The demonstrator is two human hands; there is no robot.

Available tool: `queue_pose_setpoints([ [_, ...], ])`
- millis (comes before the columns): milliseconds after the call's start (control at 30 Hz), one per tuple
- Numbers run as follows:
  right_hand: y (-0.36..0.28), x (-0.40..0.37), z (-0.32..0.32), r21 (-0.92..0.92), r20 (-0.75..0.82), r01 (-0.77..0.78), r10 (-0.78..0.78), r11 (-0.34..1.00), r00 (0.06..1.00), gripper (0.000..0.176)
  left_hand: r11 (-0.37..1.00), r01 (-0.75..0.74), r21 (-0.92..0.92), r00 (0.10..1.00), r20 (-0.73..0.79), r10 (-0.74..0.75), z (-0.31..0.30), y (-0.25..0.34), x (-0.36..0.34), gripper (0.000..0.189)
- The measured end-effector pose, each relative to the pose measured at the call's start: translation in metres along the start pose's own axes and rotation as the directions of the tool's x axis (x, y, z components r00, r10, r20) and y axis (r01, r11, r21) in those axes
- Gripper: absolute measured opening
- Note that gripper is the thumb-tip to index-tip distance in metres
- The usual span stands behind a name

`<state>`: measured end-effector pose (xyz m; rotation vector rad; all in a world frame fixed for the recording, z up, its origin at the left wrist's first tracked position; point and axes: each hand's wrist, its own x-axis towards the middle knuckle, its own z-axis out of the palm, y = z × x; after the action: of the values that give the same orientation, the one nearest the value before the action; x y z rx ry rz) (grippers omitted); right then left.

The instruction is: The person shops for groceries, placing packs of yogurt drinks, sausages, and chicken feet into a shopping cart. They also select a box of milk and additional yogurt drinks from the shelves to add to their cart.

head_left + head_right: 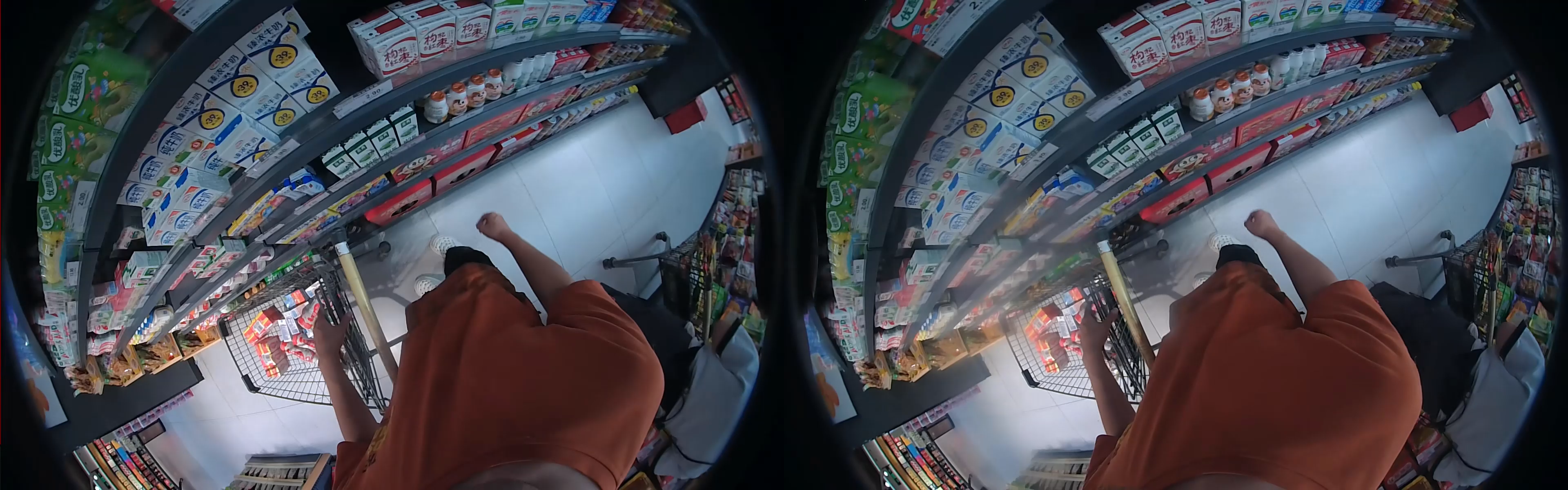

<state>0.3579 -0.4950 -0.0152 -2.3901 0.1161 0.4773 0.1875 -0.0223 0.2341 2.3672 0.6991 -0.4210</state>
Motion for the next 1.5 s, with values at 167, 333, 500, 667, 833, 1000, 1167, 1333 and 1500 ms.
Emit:
queue_pose_setpoints([
  [167, -0.110, 0.038, -0.122, -0.012, -0.220, 0.322, -0.317, 0.947, 0.923, 0.017, 0.996, -0.038, 0.077, 0.985, -0.164, 0.051, -0.005, 0.024, -0.004, 0.080],
  [333, -0.184, 0.105, -0.227, -0.404, -0.474, 0.522, -0.660, 0.751, 0.583, 0.029, 0.969, -0.244, 0.042, 0.862, -0.448, 0.237, 0.000, 0.112, -0.011, 0.067],
  [500, -0.206, 0.170, -0.258, -0.620, -0.012, 0.340, -0.442, 0.707, 0.897, 0.046, 0.911, -0.146, 0.385, 0.810, -0.483, 0.334, 0.040, 0.143, 0.013, 0.071],
  [667, -0.201, 0.192, -0.249, -0.728, 0.081, 0.364, -0.454, 0.581, 0.887, 0.059, 0.976, 0.019, 0.215, 0.818, -0.564, 0.109, 0.050, 0.118, 0.022, 0.042],
  [833, -0.211, 0.185, -0.255, -0.744, 0.125, 0.400, -0.476, 0.535, 0.870, 0.056, 0.968, 0.116, 0.222, 0.839, -0.544, 0.024, 0.063, 0.121, -0.003, 0.043],
  [1000, -0.198, 0.203, -0.246, -0.601, 0.199, 0.449, -0.420, 0.662, 0.885, 0.052, 0.964, 0.183, 0.193, 0.857, -0.512, -0.060, 0.079, 0.121, -0.046, 0.043],
  [1167, -0.189, 0.174, -0.252, -0.417, 0.057, 0.584, -0.621, 0.697, 0.782, 0.047, 0.983, 0.132, 0.129, 0.912, -0.405, -0.070, 0.084, 0.125, -0.073, 0.044],
  [1333, -0.211, 0.077, -0.274, -0.319, -0.047, 0.809, -0.860, 0.494, 0.507, 0.056, 0.994, 0.108, 0.018, 0.966, -0.238, -0.101, 0.071, 0.140, -0.089, 0.063],
  [1500, -0.265, -0.011, -0.289, -0.142, 0.147, 0.908, -0.899, 0.394, 0.413, 0.057, 0.914, -0.402, 0.060, 0.848, -0.353, 0.396, 0.016, 0.219, -0.074, 0.086],
])
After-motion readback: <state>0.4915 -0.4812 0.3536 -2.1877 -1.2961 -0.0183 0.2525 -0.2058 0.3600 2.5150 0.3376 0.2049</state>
